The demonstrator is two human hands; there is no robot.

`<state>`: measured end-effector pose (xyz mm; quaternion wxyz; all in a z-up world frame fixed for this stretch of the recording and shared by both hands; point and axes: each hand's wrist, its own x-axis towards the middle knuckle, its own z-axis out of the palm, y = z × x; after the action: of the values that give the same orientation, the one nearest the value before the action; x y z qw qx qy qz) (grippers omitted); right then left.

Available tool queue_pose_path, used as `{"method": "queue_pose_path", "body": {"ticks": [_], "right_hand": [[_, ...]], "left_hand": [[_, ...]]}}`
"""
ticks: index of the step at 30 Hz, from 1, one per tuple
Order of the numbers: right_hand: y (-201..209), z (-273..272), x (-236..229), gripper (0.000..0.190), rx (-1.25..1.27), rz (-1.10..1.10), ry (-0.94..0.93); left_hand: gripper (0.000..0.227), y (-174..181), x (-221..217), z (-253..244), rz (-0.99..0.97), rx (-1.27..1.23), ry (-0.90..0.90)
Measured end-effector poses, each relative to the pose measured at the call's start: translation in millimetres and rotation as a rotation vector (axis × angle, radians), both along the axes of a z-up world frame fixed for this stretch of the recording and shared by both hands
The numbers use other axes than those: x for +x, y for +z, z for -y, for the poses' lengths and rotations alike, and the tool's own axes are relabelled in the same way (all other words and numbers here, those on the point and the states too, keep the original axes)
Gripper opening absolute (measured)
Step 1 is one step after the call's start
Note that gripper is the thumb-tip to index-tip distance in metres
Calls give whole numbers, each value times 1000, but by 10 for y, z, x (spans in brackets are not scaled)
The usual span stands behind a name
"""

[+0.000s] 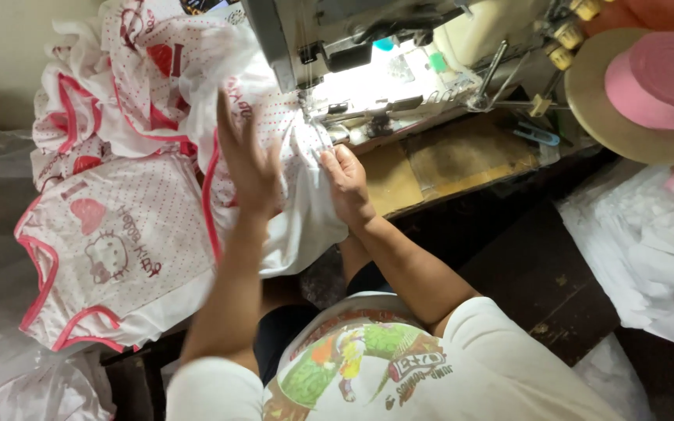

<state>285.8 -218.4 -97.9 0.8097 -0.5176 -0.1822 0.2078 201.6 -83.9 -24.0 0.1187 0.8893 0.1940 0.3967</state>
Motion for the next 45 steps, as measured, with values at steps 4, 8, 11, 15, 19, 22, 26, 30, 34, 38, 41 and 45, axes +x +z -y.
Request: {"method": "queue_pose_path", "body": {"ticks": [4, 8, 11, 15, 19, 22, 26, 30, 34, 38, 41, 45], "right_hand": [[88, 14, -32, 24, 17, -25, -29], [-109, 13, 80, 24, 32, -40, -1], [-150, 21, 130, 25, 9, 10, -2], [-141, 14, 150, 23, -54, 76, -24], [-187, 22, 155, 22, -26, 17, 9], [-144, 24, 136, 21, -8, -19, 21], [-125, 36, 132, 20, -5, -40, 42], [-95, 62, 127, 20, -12, -63, 61], [-209, 31, 181, 19, -26, -33, 70], [-304, 1, 213, 19, -17, -40, 56], [-238, 3, 210, 19, -6, 8, 67], [-51, 19, 97, 23, -20, -16, 11]], "left_hand": [[46, -566, -738, 1011, -58, 65, 97], [20, -1350, -1071, 861, -172, 82, 185], [44, -1063, -1021, 807, -129, 69, 136], [45, -678, -922, 815, -92, -90, 17], [44, -474, -862, 796, -109, -160, -16], [40, -193, -802, 802, -85, -168, -59], [40, -132, -755, 681, -100, -98, -70], [37, -110, -701, 550, -114, -13, -81], [32, 170, -594, 417, -190, -2, -70], [26, 344, -385, 154, -202, 190, -17], [39, 382, -220, 205, -135, 256, 262], [36, 17, -151, 538, -156, 359, 23]]}}
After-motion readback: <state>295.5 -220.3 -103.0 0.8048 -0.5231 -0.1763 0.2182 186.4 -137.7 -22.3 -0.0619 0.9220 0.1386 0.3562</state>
